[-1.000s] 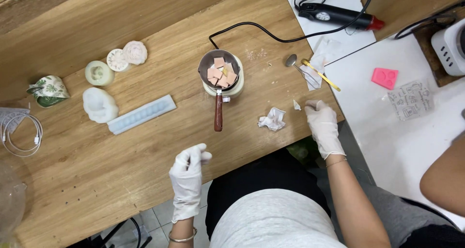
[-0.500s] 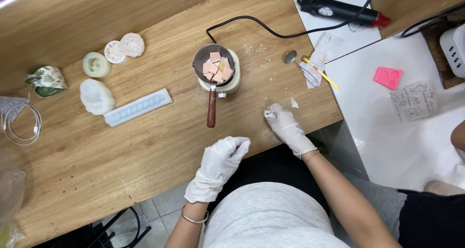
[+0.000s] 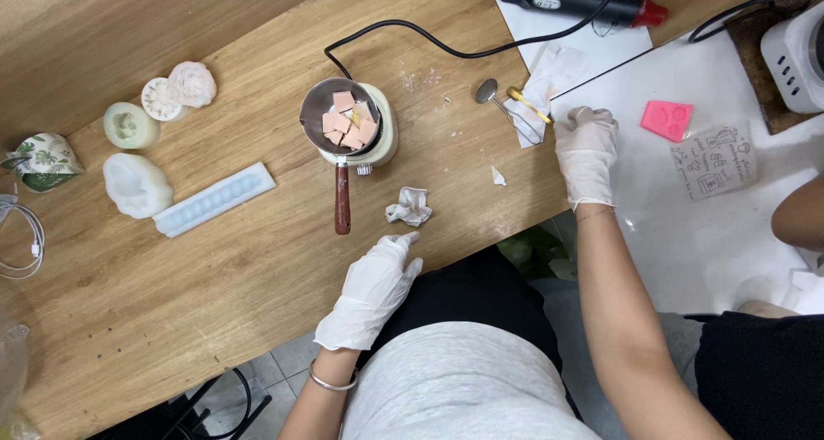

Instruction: The person places pieces of wax into a small melting pot on a mini hot plate and stirs them with a spoon as they melt. They wipe the wooden table with a tissue, handle silicone candle molds, and use a heat gun near the melting pot while the wax continues melting.

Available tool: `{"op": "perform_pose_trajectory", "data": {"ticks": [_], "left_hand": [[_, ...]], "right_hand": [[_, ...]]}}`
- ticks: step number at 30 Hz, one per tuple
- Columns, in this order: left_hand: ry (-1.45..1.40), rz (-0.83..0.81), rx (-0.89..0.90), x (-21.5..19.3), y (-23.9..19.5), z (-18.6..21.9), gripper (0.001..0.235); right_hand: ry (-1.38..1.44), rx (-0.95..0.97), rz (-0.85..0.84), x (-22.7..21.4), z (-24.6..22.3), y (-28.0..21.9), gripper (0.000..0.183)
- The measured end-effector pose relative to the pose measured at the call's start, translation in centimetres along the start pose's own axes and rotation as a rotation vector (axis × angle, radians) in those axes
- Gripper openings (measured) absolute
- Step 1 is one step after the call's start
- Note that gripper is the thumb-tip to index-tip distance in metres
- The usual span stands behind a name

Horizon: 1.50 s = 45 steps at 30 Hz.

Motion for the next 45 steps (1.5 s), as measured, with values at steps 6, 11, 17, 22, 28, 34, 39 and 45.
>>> {"op": "perform_pose_trajectory", "data": {"ticks": [6,11,17,22,28,34,39,45], "left_hand": [[0.123,0.079,0.144,-0.3,4.6,5.1,0.035],[0.167,0.096,0.273,4.3,7.3,7.4,0.025],[0.127,0.018,0.282,5.0,6.6,7.1,0.027],[0.097,0.045,0.166,3.8,5.8,2.6,0.031],[0.206,0.112,-0.054,3.4,4.9,-1.7,0.043],[0.261,0.082,-0.205,2.5,5.9,0.8,0.034],[-0.19,0.215,-0.163,1.1,10.3,4.2,0.047],[-0.465,0.274,-0.237,5.6,21.6,2.0,0.087]], "right_hand": [[-0.301,-0.315,-0.101,1.9,-0.5,-0.5,0.024],[-0.327,-0.353,-0.099,3.8,1.3,-1.8,0.02],[0.274,0.219,-0.058,-3.8,-4.7,-2.7,0.018],[0.434,0.271,0.155,-2.2,-5.8,-5.2,0.015],[0.394,0.007,0.218,-3.0,-8.6,-4.5,0.011],[0.384,0.074,-0.165,3.3,-10.7,-4.4,0.018],[0.823,0.51,-0.398,7.0,-12.1,-4.2,0.017],[0.805,0.563,-0.561,5.6,-16.0,-1.6,0.028]]}}
Point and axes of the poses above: each hand's wrist, its own y-axis towards the middle knuckle, its own x-axis out of the palm, z = x × y, the point moved 6 cm from there along y, towards the middle knuckle, and after that the axes turned 12 degrees about -x, right-handed, at the moved point
